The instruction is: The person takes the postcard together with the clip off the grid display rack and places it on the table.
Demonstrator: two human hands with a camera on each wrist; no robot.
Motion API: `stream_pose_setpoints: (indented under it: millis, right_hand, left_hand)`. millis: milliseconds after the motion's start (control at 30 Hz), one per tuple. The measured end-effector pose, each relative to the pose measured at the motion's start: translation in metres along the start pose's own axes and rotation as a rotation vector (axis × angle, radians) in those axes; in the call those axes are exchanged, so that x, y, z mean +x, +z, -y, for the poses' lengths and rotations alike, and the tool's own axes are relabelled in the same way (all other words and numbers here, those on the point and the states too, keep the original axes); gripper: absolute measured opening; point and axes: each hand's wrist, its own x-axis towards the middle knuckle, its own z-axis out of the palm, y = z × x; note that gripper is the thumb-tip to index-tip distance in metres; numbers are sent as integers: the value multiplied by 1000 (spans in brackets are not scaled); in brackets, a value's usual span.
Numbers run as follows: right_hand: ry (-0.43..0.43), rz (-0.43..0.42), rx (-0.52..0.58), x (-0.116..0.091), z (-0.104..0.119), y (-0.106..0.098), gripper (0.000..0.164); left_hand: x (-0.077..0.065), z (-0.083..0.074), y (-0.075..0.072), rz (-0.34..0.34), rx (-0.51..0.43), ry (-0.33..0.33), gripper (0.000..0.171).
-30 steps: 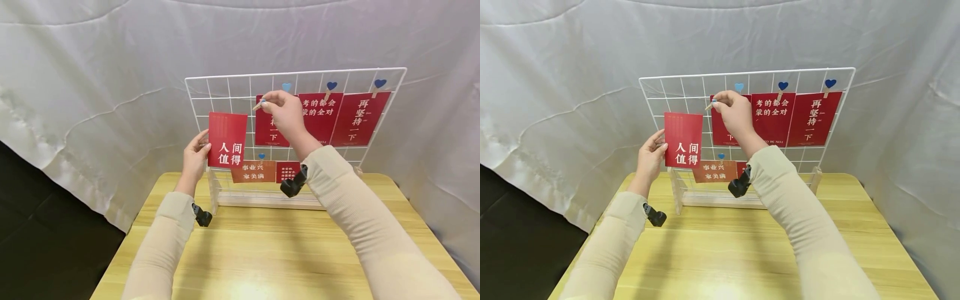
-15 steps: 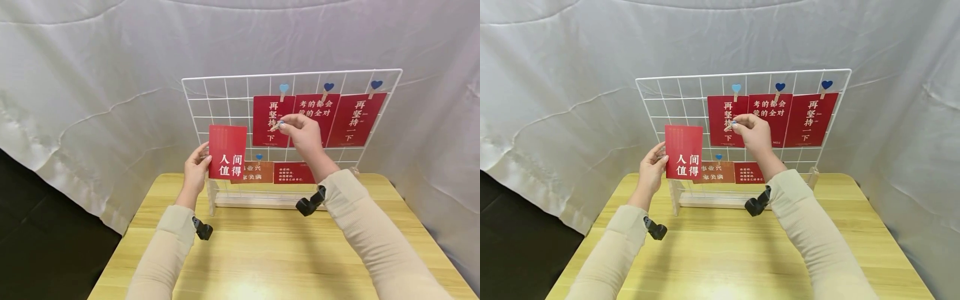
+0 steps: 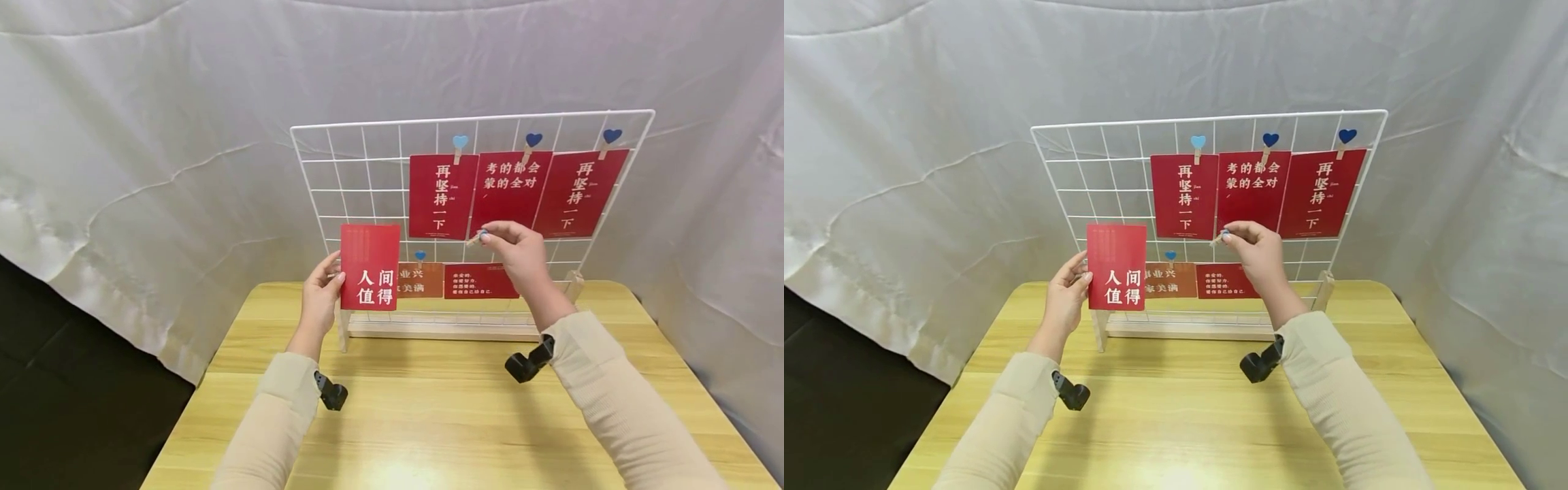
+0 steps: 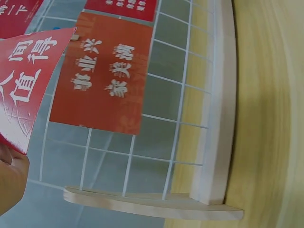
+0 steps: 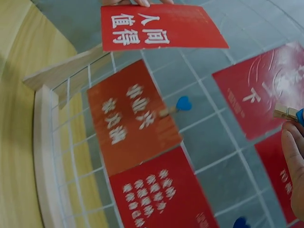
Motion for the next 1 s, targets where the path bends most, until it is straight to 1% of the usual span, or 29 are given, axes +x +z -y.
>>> stream_pose_setpoints:
  millis: [33,67,167,233,333,467,567,600,633,700,733,767,800,833,867,900,933,967,1000]
  right_hand:
    - [10,-6,-11,-7,8,1,22]
    - [14,-4,-23,-12,11,1,22]
    - [42,5,-27,-21,11,-4,23]
    - [53,8,-29,-25,7,-8,28]
    - [47,11,18,-29,-1,-14,31]
    - [30,24,91,-35,-10,-22,22]
    - [70,8,42,-40,-18,-27,23]
    - [44,19,42,-32,-51,-40,26]
    - [50,17,50,-34,-53,-42,23]
    - [63,4,38,-37,-59,-46,26]
    - [61,15,67,-37,-69,-52,25]
    - [45,38,122,-30,-103,-65,24]
    - [46,44,159,-29,-118,-73,23]
    - [68,42,186,-35,-110,-73,23]
    - [66,45,181,-31,-136,-84,26]
    - [52,62,211,-26,-163,-96,27]
    - [60,70,234,-23,-185,-106,28]
    - [44,73,238,-20,-206,-115,29]
    - [38,60,200,-25,-205,-117,30]
  left_hand:
    - [-1,2,-1,-2,-1,-2,40]
    - [-2,3,-1,-4,2,-3,40]
    - [-4,7,-3,-7,21,-9,40]
    - [-7,9,-4,-11,22,-16,39]
    - [-10,13,-5,-19,31,-28,40]
    - [-13,19,-7,-34,27,-44,40]
    - [-16,24,-8,-37,14,-51,40]
    - [-17,25,-9,-37,12,-54,40]
    - [-18,26,-9,-37,10,-55,40]
    - [-21,30,-10,-39,15,-57,40]
    - [-22,32,-11,-40,17,-58,40]
    - [-23,34,-12,-41,22,-61,40]
    - [-25,36,-12,-42,21,-64,40]
    - [-26,38,-13,-44,22,-68,40]
    - [-27,41,-14,-47,20,-75,40]
    - [-28,42,-15,-48,24,-82,40]
    - [-30,44,-16,-48,30,-91,41]
    - [-31,46,-16,-50,31,-103,40]
    - [-33,49,-17,-52,37,-113,40]
